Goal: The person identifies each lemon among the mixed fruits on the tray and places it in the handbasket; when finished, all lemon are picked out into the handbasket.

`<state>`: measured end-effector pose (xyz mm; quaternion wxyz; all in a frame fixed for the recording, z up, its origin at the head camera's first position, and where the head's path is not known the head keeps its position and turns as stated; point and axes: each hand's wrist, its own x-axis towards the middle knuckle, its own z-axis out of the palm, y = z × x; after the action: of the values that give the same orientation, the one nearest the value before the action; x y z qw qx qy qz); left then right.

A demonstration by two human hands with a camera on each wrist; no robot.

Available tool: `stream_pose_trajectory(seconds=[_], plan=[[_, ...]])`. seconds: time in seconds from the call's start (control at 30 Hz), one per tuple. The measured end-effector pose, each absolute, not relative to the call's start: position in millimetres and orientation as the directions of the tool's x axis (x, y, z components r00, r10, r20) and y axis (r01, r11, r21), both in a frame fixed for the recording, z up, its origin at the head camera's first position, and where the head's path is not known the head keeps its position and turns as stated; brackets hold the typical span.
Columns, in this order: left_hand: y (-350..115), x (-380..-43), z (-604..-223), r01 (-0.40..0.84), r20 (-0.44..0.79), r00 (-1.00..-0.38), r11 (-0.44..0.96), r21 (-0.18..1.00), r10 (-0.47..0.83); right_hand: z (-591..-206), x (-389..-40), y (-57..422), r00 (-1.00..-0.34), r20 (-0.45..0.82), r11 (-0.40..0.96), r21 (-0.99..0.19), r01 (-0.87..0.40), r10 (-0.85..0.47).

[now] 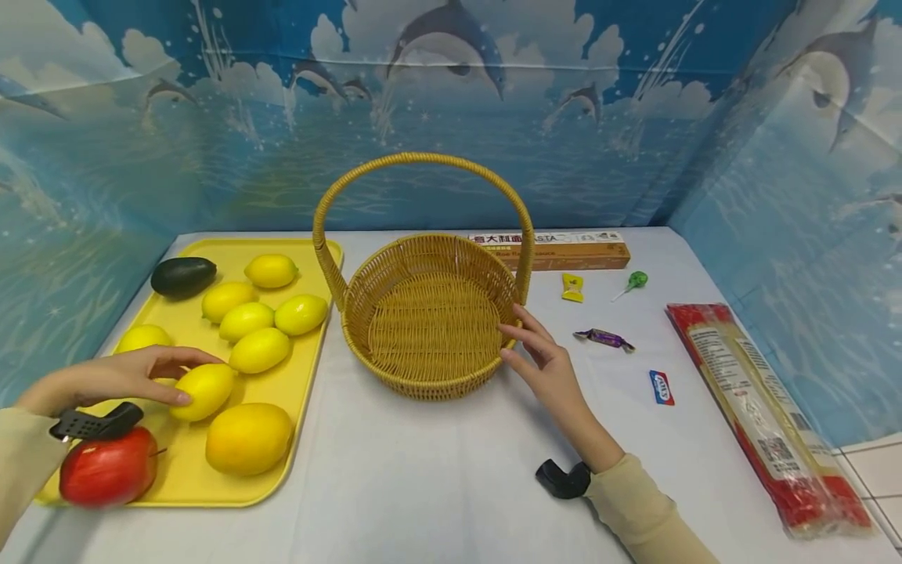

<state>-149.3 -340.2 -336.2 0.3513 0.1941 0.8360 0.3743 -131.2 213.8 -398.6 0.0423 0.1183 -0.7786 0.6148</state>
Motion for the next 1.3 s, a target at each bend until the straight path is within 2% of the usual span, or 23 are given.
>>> stream_pose_trajectory(seconds=[0.27,0.5,0.67,0.9,1.1,1.3], plan=[[-327.2,-139.1,-315.4,0.182,-0.236,-0.766,0.554,0.812,0.598,-397.3,-131.1,216.3,-0.967,0.224,0.216,-0.945,-0.247,-0.123],[-286.9,-134.8,-286.4,0.146,-0.163,-0.807,0.459,0.876,0.568,-395.7,-129.6,216.4,-0.967,0.22,0.196,-0.95,-0.242,-0.127],[-244.9,-133.6,-270.1,0.151,-0.097,-0.793,0.347,0.926,0.602,-395.8,-129.7,215.4,-0.964,0.228,0.187,-0.95,-0.251,-0.134],[-172.7,-148.5,-255.3,0.173,0.001,-0.705,0.171,0.97,0.71,-396.3,-129.5,216.1,-0.961,0.239,0.2,-0.944,-0.263,-0.138],[-111.6,-172.8,-273.2,0.23,0.011,-0.649,0.182,0.956,0.76,-396.5,-128.9,215.6,-0.963,0.233,0.189,-0.948,-0.255,-0.133],[-71.1,-195.6,-304.7,0.206,-0.056,-0.675,0.26,0.943,0.736,-398.4,-129.7,212.8,-0.965,0.228,0.181,-0.952,-0.249,-0.129]])
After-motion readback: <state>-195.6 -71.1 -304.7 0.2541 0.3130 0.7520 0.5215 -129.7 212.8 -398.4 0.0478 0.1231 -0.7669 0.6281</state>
